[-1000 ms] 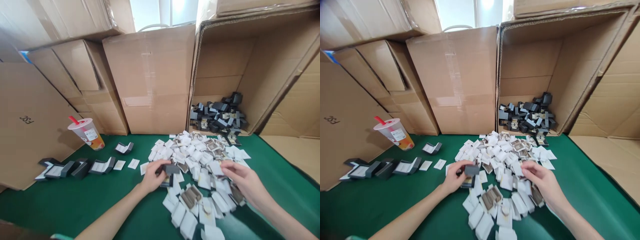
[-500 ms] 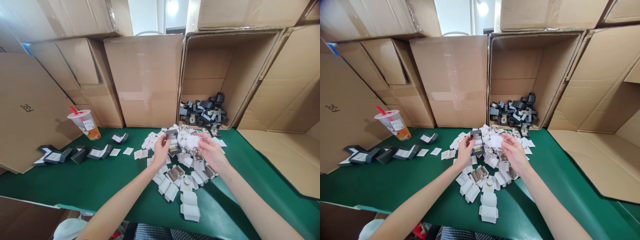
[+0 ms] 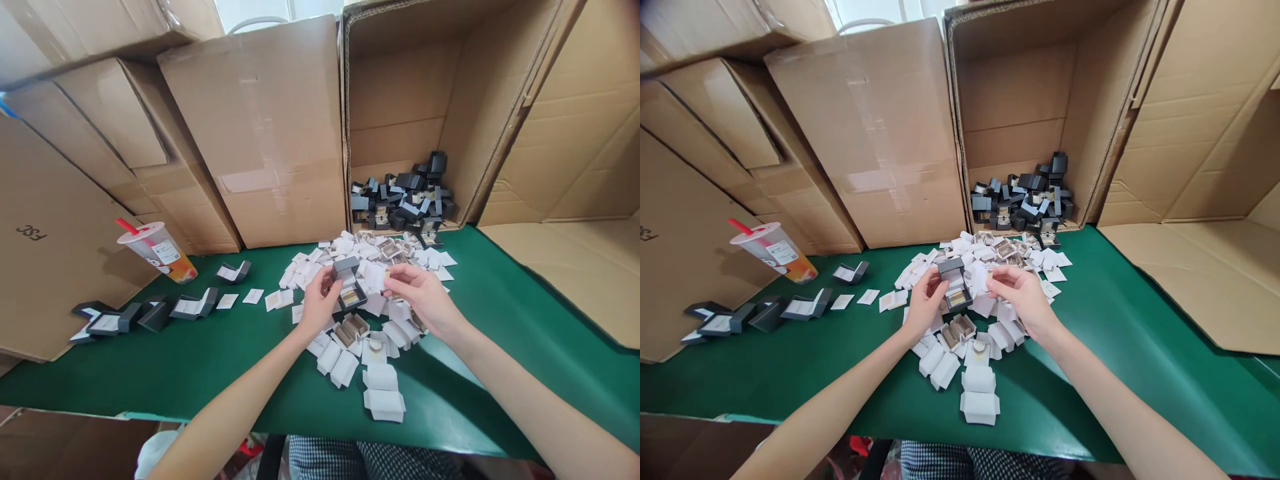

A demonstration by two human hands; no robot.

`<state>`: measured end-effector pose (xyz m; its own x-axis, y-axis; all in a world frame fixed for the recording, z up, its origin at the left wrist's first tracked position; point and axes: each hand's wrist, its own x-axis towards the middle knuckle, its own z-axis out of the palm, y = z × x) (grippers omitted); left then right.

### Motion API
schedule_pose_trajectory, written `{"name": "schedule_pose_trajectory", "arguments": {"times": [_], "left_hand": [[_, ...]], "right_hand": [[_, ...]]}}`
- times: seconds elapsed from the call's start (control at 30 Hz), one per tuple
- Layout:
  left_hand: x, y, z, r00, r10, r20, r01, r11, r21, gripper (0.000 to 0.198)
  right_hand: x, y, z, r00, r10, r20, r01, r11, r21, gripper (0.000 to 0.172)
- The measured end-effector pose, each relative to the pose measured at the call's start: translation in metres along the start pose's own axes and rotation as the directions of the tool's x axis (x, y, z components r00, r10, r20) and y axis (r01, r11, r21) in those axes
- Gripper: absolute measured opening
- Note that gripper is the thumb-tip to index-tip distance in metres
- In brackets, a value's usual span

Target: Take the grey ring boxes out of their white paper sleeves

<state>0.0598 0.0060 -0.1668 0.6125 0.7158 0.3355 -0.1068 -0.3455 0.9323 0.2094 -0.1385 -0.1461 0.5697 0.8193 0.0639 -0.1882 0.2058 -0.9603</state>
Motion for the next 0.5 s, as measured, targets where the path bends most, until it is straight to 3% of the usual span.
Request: {"name": "schedule_pose_trajectory", "arguments": {"times": [0.23,0.4,0.5], "left_hand": [[0.005,-0.002,-0.001,1.0,-0.009,0.012,0.009,1.0,-0.021,0.026],[0.007,-0.003,-0.002,0.998,-0.062,-0.003,0.061,0.995,-0.084,0.031],[0.007,-0.002,-0.002,0.996,-0.088,0.01,0.088,0.991,-0.101,0.032]], "right_hand": [[0.004,-0.004,-0.009,0.987,-0.134,-0.089,0.113,0.972,-0.204,0.031],[0.016,0.001,-0.025,0.941,-0.325,-0.096,0.247,0.851,-0.463,0.02],[0.022,0.004,-0.033,0.933,-0.353,-0.063,0.264,0.796,-0.545,0.017]]}}
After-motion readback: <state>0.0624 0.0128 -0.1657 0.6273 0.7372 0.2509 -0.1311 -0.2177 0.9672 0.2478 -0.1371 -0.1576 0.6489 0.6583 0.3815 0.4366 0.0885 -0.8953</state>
